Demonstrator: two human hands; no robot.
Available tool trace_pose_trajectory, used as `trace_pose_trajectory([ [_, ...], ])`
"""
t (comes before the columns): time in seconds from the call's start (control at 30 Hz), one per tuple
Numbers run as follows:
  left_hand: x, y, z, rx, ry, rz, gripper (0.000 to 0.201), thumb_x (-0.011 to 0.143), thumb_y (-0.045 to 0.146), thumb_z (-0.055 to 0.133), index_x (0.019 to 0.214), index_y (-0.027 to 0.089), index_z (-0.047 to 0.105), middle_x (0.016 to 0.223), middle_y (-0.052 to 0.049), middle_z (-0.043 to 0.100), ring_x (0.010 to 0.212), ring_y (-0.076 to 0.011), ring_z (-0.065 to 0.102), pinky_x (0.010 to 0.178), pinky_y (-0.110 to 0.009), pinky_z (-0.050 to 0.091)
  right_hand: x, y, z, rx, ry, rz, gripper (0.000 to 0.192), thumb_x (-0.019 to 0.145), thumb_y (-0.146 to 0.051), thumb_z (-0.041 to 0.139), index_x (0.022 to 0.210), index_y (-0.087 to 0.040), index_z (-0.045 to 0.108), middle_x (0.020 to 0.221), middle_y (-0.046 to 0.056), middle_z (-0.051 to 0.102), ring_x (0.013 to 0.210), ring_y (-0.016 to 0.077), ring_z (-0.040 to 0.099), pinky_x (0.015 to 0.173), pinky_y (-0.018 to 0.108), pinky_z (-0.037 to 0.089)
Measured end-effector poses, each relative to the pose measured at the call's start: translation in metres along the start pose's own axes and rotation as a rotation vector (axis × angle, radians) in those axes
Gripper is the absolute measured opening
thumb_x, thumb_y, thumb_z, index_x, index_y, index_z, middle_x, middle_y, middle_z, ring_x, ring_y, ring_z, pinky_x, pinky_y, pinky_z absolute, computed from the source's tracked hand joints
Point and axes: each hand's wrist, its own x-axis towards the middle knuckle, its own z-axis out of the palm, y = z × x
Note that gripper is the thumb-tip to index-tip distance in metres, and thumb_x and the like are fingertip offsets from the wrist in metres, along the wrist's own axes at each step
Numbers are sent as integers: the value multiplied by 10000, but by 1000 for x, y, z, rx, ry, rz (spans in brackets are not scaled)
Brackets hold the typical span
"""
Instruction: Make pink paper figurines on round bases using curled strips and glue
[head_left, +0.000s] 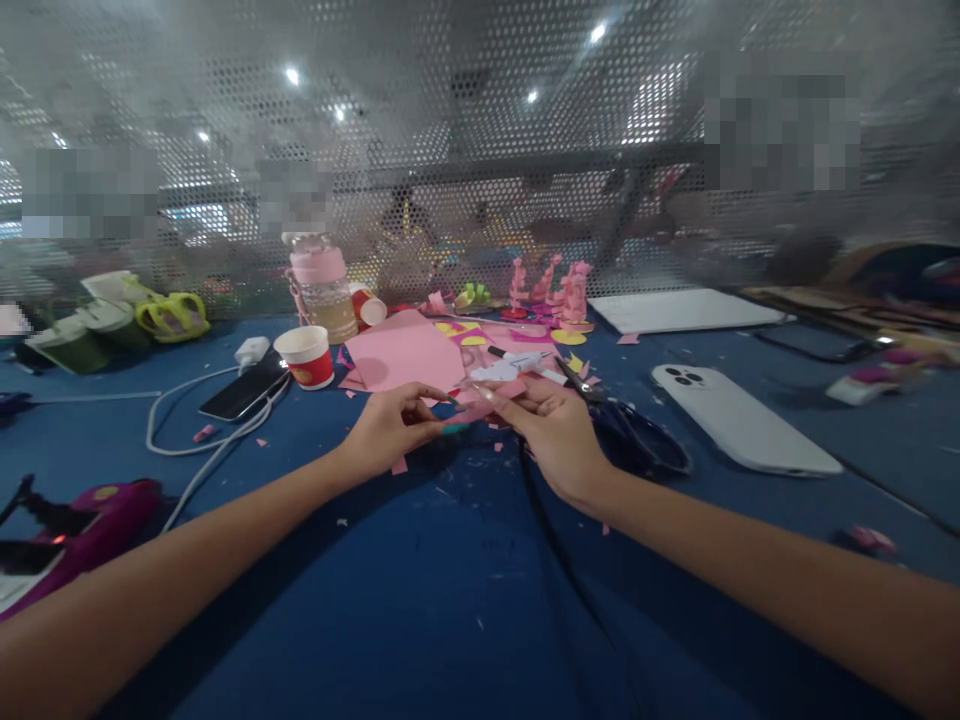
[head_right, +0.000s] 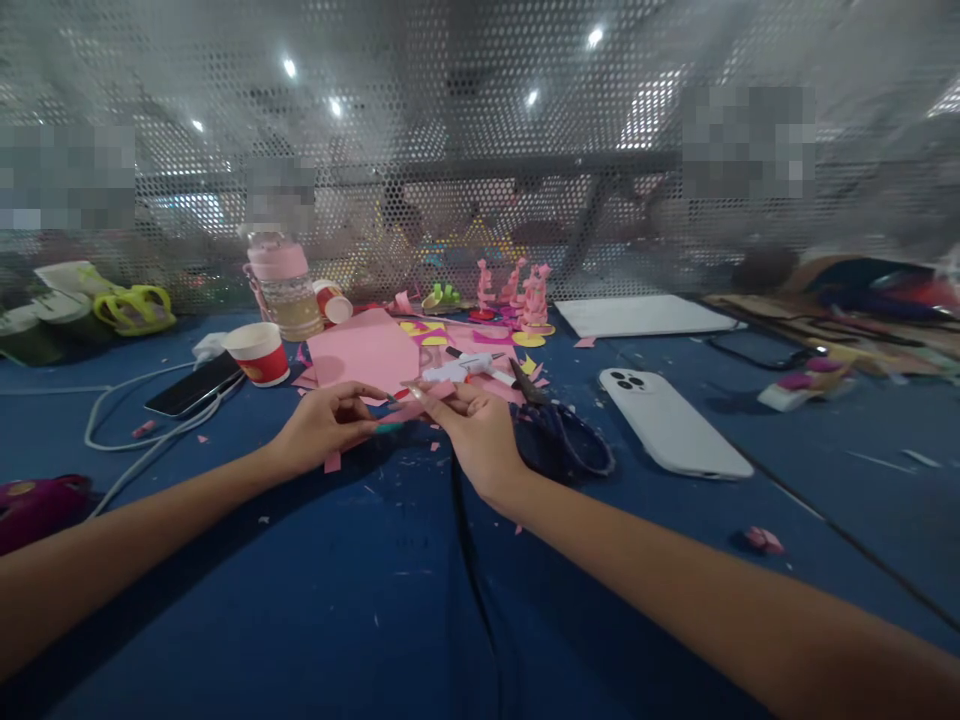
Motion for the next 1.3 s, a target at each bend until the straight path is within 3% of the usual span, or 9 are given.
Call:
trace_pose_trajectory([
  [0.23,-3,5,-1,-104,-188,-19,432,564,156,694,974,137,557,619,33,619,491,-61,538,463,-158,429,0,1,-1,-106,85,-57,220,603,-306,690,779,-174,676,713,12,682,638,146,613,606,281,492],
  [0.37,-4,7,-1,-66,-196,-90,301,593,187,677,870,124,578,490,56,563,343,-37,440,310,-127,326,-1,0,-1,-157,98,-51,251,589,-318,700,777,-167,629,606,-13,625,507,131,554,445,257,450],
  [0.53,-4,6,-2,-100,-183,-123,165,627,237,655,741,124,615,477,56,554,301,-27,398,269,-131,300,-3,-3,0,-215,108,-101,200,603,-346,693,662,-179,598,526,-33,548,499,132,529,483,282,467],
  [0.83,0,0,-6,-499,312,-35,196,474,239,763,553,142,613,555,15,635,505,-91,553,512,-214,456,4,0,0,-3,201,-54,295,525,-450,720,606,-184,622,563,-11,584,478,141,540,497,326,507],
  [0.97,2,-6,-12,-744,248,-99,224,556,294,741,682,172,602,985,-40,663,857,-158,608,623,-239,491,1,1,4,226,257,-23,351,498,-508,719,630,-199,616,690,-5,627,713,176,613,755,376,510],
  [1.1,1,-9,-12,-893,228,-109,187,650,333,689,774,241,584,1176,23,569,1023,-147,547,705,-252,501,-10,-1,11,147,29,4,426,568,-519,680,872,-224,630,1030,47,626,1066,206,516,939,371,386],
  [1.17,-1,-7,-9,-926,151,-49,186,664,356,680,785,264,574,1190,47,554,1070,-149,521,789,-293,489,-16,-3,15,16,-61,0,424,609,-494,663,918,-208,610,1008,64,624,1013,205,537,877,355,419],
  [1.23,-5,-4,-5,-944,52,0,201,651,376,689,760,259,566,1205,53,539,1118,-161,487,846,-334,469,-20,-5,16,-112,-80,-22,359,659,-491,618,853,-190,591,839,46,616,763,166,577,686,302,470],
  [1.3,-9,1,1,-960,7,-1,240,617,398,707,719,244,553,1235,61,510,1135,-178,471,851,-363,467,-24,-7,16,-244,-59,-65,310,719,-499,545,710,-189,546,678,9,531,554,117,491,515,258,423],
])
